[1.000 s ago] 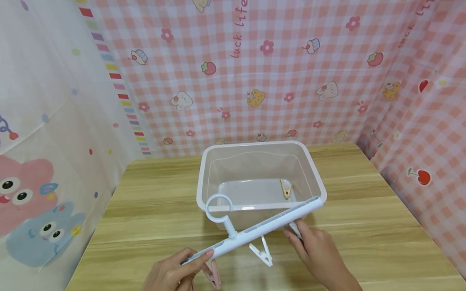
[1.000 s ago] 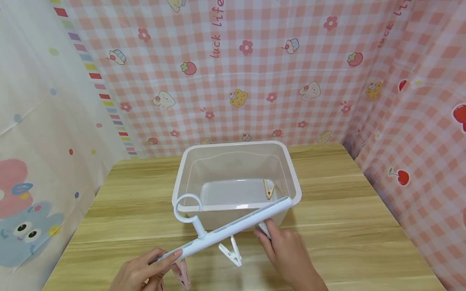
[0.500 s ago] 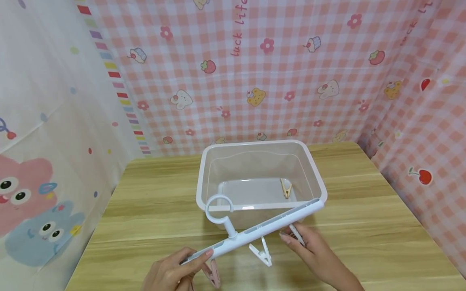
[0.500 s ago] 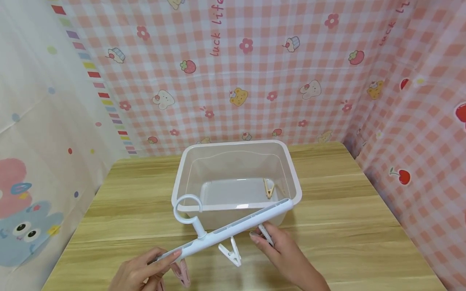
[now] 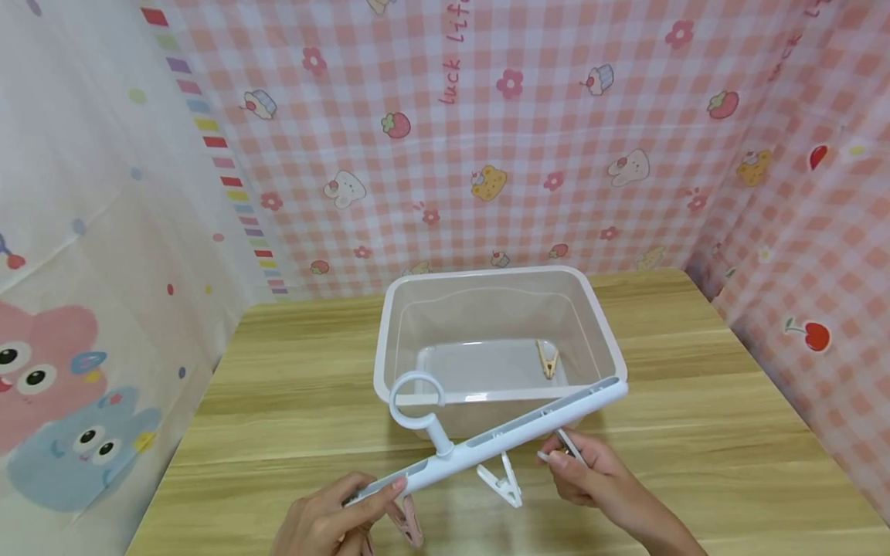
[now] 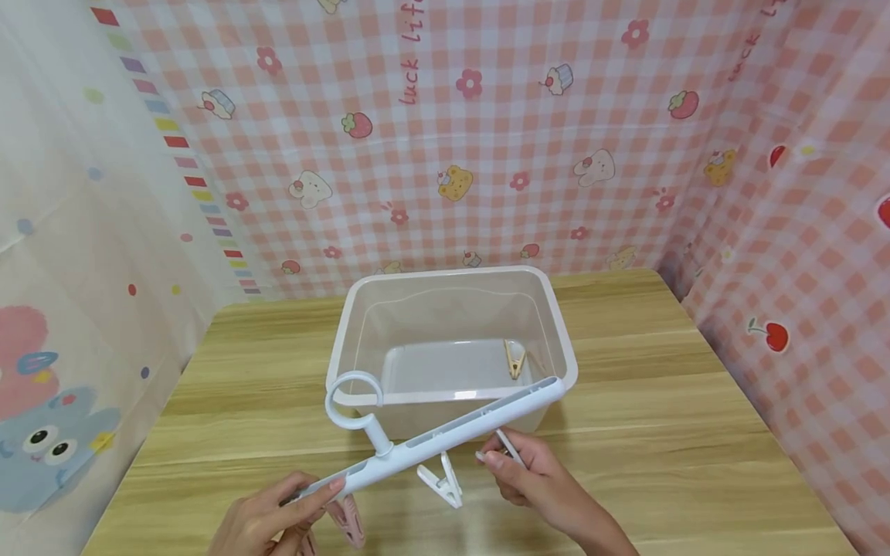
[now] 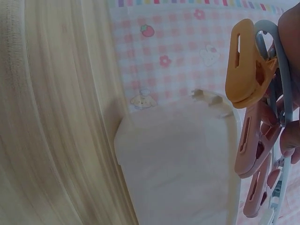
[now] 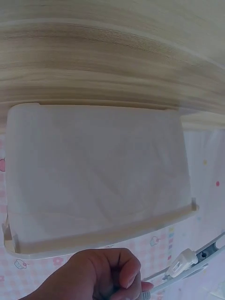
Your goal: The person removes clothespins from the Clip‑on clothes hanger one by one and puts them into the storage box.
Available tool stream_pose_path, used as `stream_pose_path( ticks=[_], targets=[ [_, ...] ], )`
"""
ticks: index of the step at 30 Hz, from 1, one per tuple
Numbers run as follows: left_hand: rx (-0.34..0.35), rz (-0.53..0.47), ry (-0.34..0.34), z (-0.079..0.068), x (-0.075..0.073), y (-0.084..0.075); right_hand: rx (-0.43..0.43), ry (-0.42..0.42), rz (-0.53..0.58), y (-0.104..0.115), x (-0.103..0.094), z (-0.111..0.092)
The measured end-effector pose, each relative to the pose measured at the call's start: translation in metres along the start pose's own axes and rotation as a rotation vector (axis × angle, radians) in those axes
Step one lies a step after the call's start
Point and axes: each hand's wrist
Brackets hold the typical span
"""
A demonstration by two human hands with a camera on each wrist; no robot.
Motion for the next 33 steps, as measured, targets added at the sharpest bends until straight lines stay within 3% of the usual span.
stream_pose_path(
  ticks=[3,6,11,14,25,30,33],
  targets=[
    [-0.003,-0.012,-0.003,0.001,0.000,0.001,-0.002,-0.008,-0.006,0.001,0.000,0.000],
    [-0.010,-0.018,0.002,0.002,0.000,0.001,-0.034,-0.056,-0.093,-0.001,0.000,0.000],
    [-0.019,-0.014,0.014,0.002,0.001,0.001,-0.132,-0.244,-0.474,0.001,0.006,0.000],
    [-0.019,-0.008,0.018,0.001,0.001,0.002,-0.213,-0.313,-0.666,0.002,0.008,0.001],
    [0.014,0.041,0.019,0.002,0.004,0.003,-0.563,-0.446,-1.216,-0.007,0.002,0.006],
    [0.037,0.025,0.004,0.003,0.007,0.005,-0.675,-0.537,-1.465,-0.009,-0.002,0.008],
    [0.055,-0.001,-0.013,0.002,0.009,0.006,-0.732,-0.596,-1.560,-0.008,-0.005,0.010]
  ],
)
Point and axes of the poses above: each hand's wrist, its own z-axis towards the middle knuckle, its own x-axis out of the palm, y = z × x, and after that the axes turned 14 degrees about -y, right-handed
